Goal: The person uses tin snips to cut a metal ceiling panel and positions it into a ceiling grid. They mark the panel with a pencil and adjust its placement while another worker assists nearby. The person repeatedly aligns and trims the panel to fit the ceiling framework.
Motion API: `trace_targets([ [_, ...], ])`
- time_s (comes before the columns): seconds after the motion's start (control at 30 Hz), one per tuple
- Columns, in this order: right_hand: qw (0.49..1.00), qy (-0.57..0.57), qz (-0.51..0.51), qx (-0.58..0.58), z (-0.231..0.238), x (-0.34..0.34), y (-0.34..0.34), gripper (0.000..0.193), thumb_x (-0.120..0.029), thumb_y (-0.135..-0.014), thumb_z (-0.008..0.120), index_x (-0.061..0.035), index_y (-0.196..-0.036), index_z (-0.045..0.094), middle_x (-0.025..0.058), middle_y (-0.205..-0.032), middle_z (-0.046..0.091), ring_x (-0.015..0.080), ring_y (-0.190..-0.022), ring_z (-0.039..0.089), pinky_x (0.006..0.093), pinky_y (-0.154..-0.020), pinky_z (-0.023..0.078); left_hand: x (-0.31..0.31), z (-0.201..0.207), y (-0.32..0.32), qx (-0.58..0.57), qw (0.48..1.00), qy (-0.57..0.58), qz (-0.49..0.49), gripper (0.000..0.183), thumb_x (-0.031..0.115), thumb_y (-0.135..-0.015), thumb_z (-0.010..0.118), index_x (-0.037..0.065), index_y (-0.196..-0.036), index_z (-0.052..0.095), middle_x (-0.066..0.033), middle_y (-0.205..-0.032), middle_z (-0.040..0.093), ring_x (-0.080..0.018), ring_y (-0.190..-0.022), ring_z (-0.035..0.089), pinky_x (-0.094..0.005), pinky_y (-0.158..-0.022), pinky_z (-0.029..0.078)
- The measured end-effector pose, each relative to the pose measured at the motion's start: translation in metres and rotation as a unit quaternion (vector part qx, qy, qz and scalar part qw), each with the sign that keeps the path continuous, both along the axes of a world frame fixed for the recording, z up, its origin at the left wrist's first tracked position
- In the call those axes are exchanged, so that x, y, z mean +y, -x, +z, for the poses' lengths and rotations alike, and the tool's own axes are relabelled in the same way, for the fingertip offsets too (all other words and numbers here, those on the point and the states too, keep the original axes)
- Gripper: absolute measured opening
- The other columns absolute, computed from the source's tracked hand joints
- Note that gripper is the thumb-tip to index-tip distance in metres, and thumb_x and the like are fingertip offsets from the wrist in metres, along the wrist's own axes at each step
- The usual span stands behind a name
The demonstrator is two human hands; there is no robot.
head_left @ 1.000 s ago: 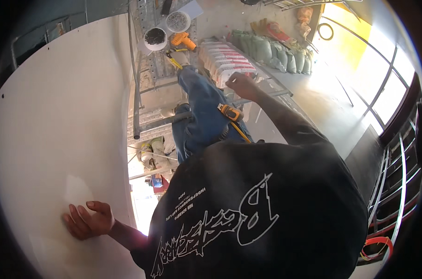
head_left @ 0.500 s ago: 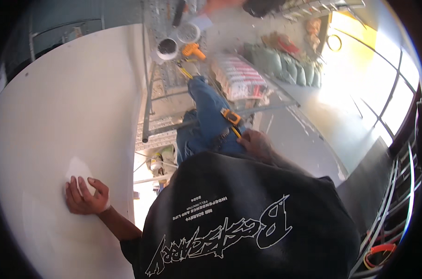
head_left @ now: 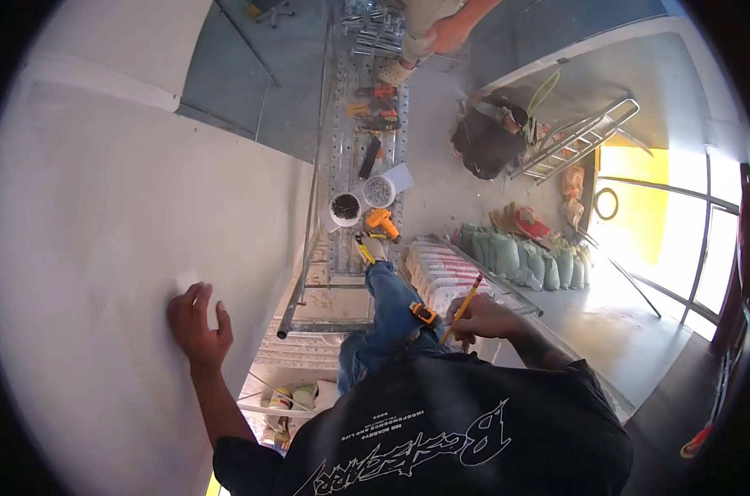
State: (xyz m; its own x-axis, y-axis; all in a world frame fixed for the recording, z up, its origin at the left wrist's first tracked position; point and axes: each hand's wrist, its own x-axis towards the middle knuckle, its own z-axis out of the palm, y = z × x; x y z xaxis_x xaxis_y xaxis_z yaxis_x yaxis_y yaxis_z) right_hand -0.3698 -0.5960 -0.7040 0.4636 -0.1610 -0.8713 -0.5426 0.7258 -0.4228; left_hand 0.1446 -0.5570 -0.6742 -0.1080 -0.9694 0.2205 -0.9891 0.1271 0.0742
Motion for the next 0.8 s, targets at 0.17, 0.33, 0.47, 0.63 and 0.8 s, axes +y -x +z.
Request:
trace_targets([
  [0.17, 0.982, 0.176, 0.064, -0.005, -0.005, 0.076, -0.011, 0.018, -0.02, -0.088, 0.067, -0.0093, -0.102, 0.067, 0.0046, -0.091, 0.071, 0.015, -0.086, 0.068, 0.0318, -0.08, 0.054, 0.108, -0.045, 0.027, 0.223, 0.912, -0.3, 0.167, 0.045, 0.021, -0.086, 0.073, 0.006, -0.126, 0.06, -0.0152, -0.12, 0.063, -0.0332, -0.104, 0.062, -0.0434, -0.095, 0.047],
  [0.33, 0.95, 0.293, 0.103, 0.034, 0.004, 0.131, -0.025, 0.025, -0.033, -0.09, 0.07, -0.011, -0.102, 0.068, 0.0107, -0.093, 0.071, 0.0247, -0.089, 0.069, 0.0365, -0.082, 0.053, 0.308, -0.133, 0.058, 0.276, 0.816, -0.477, 0.175, 0.057, 0.04, -0.088, 0.073, 0.005, -0.131, 0.059, -0.0202, -0.128, 0.063, -0.0365, -0.117, 0.061, -0.045, -0.099, 0.048],
  [0.47, 0.927, 0.348, 0.13, 0.054, 0.024, 0.154, -0.062, 0.029, -0.04, -0.096, 0.062, -0.0125, -0.103, 0.069, 0.0133, -0.096, 0.07, 0.0335, -0.093, 0.068, 0.0434, -0.082, 0.052, 0.469, -0.203, 0.081, 0.544, 0.519, -0.544, 0.372, 0.061, 0.05, -0.088, 0.07, 0.01, -0.133, 0.059, -0.021, -0.129, 0.063, -0.0331, -0.116, 0.062, -0.0476, -0.093, 0.052],
  [0.63, 0.887, 0.449, 0.113, 0.0, 0.02, 0.179, -0.09, 0.027, -0.035, -0.099, 0.057, -0.0112, -0.104, 0.07, 0.0147, -0.099, 0.071, 0.0353, -0.098, 0.067, 0.0467, -0.086, 0.053, 0.538, -0.215, 0.101, 0.757, 0.214, -0.333, 0.519, 0.063, 0.053, -0.088, 0.069, 0.01, -0.133, 0.059, -0.0203, -0.126, 0.063, -0.0334, -0.113, 0.063, -0.0481, -0.092, 0.052],
  [0.8, 0.869, 0.446, 0.211, -0.038, 0.029, 0.18, -0.105, 0.029, -0.034, -0.1, 0.055, -0.0101, -0.106, 0.07, 0.0136, -0.104, 0.071, 0.0341, -0.102, 0.067, 0.0466, -0.089, 0.053, 0.578, -0.229, 0.118, 0.831, 0.061, -0.149, 0.532, 0.064, 0.056, -0.088, 0.067, 0.01, -0.132, 0.059, -0.0196, -0.124, 0.064, -0.0338, -0.11, 0.064, -0.0487, -0.09, 0.053],
])
